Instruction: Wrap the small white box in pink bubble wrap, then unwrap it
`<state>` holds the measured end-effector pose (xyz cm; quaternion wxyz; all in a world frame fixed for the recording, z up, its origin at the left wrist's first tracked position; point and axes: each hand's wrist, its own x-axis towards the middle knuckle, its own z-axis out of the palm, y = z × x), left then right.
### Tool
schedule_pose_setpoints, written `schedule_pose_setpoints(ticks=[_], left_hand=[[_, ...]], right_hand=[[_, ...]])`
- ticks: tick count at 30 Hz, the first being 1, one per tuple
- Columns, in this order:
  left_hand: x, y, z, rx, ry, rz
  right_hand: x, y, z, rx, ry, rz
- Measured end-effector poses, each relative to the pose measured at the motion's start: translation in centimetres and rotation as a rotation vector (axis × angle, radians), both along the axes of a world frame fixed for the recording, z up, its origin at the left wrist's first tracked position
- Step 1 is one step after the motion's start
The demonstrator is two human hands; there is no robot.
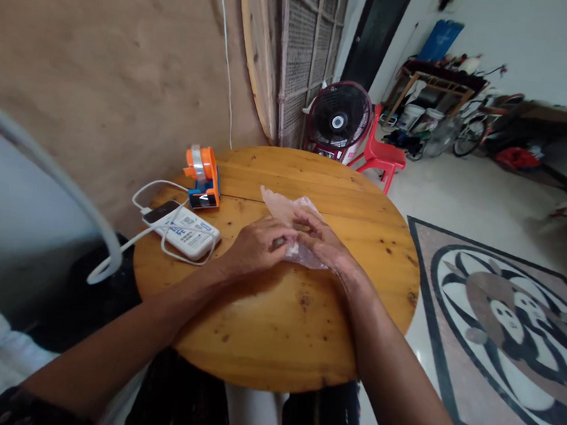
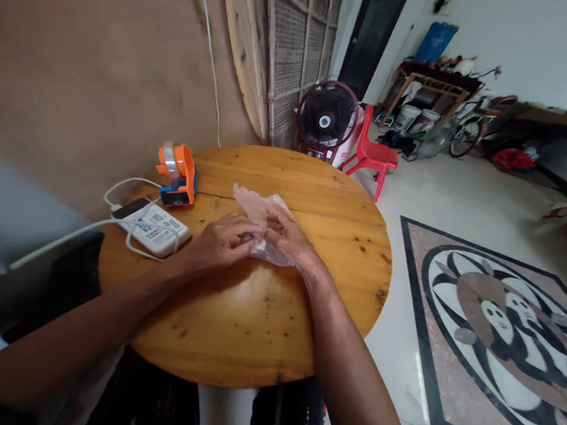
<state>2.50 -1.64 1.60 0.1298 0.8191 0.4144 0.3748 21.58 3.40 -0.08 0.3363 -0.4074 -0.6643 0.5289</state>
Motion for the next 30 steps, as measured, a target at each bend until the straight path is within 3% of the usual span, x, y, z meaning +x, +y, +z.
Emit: schedule_pose_setpoints(ticks=[3, 6, 14, 23, 30], left_hand=[[0.0, 0.2, -1.0, 0.207, 0.025, -0.046], [0.0, 0.2, -1.7, 0.281, -0.012, -0.078], [-0.2, 0.0, -2.1, 0.313, 0.039, -0.096], [-0.3, 0.1, -2.4, 0.3, 0.053, -0.106], [-0.3, 0.0, -2.1, 0.286, 0.101, -0.103]], right_hand=[[0.2, -0.1, 0.2, 0.012, -0.001, 0.02], [0.3, -0.2, 0.3, 0.005, -0.012, 0.002], [0.4, -1.2, 0.9, -0.04, -0.059, -0.081], [-0.1, -0.6, 2.5, -0.019, -0.145, -0.171], [2.7, -1.7, 3.7, -0.008, -0.21, -0.223]])
